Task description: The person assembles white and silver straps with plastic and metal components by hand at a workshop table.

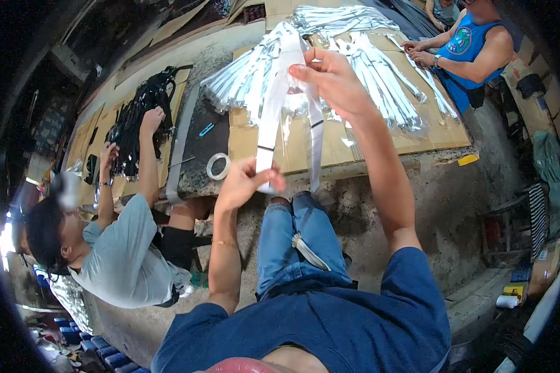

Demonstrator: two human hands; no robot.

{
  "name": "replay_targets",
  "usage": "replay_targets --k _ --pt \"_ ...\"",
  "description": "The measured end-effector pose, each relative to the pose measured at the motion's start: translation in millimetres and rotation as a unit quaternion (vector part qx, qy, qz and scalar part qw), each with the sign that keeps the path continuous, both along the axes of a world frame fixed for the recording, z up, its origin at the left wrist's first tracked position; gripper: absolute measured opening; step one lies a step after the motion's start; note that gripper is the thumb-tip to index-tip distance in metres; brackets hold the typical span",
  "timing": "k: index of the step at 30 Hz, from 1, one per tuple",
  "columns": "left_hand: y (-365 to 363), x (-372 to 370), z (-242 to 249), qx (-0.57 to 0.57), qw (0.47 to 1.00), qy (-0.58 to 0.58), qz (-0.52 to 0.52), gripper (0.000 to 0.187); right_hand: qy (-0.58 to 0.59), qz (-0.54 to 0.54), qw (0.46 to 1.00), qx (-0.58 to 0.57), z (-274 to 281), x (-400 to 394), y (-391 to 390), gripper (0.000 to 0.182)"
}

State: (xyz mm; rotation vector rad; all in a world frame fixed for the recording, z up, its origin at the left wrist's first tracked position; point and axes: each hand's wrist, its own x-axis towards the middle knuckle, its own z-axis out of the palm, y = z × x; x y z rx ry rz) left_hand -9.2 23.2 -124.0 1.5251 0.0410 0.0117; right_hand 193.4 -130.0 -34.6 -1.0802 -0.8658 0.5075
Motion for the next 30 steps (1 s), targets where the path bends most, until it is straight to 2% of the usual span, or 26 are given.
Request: replay_targets --k 2,6,8,9,10,12,16,17,18,19,20,21,23,24,25,26,27,28,29,30 --pt "15 -9 -24 -0.062 0.998 0.032 0.000 0.017 0.023 -0.001 0.998 -0.055 2 26 6 0.016" --pt "40 -27 -49 -0.061 0.993 0.096 0.043 0.019 0.086 0.049 0.989 -0.112 3 72 29 0.019" --pt "56 -34 -73 -0.012 0.993 0.112 0.041 0.021 0.082 0.051 0.989 -0.112 -9 117 48 0.018" --pt "54 -38 -70 -0.053 0.984 0.153 0.078 0.020 0.061 0.058 0.989 -0.120 -12 138 59 0.018" --pt "64 -41 -81 -0.016 0.985 0.166 0.051 0.015 0.040 0.064 0.989 -0.128 -15 159 70 0.017" --pt "70 -50 -106 -0.078 0.981 0.171 0.054 0.017 0.039 0.055 0.988 -0.141 -21 195 95 0.016" --pt "65 -59 -146 -0.162 0.964 0.191 0.093 0.017 0.009 0.039 0.977 -0.209 -73 253 161 0.016" --pt "63 -62 -166 -0.139 0.961 0.207 0.116 0.019 0.008 0.009 0.976 -0.219 -95 280 180 0.021" --pt "59 -65 -172 -0.163 0.954 0.213 0.132 0.021 0.007 -0.020 0.973 -0.228 -118 306 200 0.027" --pt "56 -68 -182 -0.173 0.949 0.218 0.149 0.022 -0.074 -0.109 0.959 -0.251 -145 328 217 0.031" --pt "51 -72 -192 -0.185 0.942 0.222 0.169 0.023 -0.302 -0.172 0.857 -0.380 -161 344 224 0.034" --pt "47 -77 -195 -0.196 0.936 0.225 0.189 0.023 -0.354 -0.233 0.810 -0.405 -169 334 233 0.038" --pt "46 -86 -199 -0.137 0.932 0.282 0.182 0.022 -0.432 -0.352 0.693 -0.458 -182 311 249 0.044" --pt "39 -96 -190 -0.151 0.922 0.301 0.190 0.022 -0.368 -0.404 0.699 -0.460 -195 287 256 0.042" --pt "37 -100 -179 0.072 0.922 0.286 0.252 0.023 -0.460 -0.441 0.703 -0.315 -212 257 263 0.039" --pt "43 -92 -168 0.298 0.874 0.248 0.294 0.023 -0.537 -0.471 0.683 -0.151 -219 228 272 0.035" --pt "49 -88 -163 0.338 0.846 0.216 0.350 0.024 -0.406 -0.309 0.846 -0.154 -222 172 267 0.034" --pt "57 -80 -159 0.377 0.812 0.183 0.406 0.025 -0.377 -0.005 0.904 -0.200 -228 141 257 0.039" --pt "70 -67 -156 0.426 0.787 0.128 0.429 0.026 -0.397 0.062 0.882 -0.246 -212 73 246 0.038" --pt "84 -53 -153 0.474 0.756 0.071 0.446 0.026 -0.426 0.093 0.866 -0.246 -223 33 242 0.036"
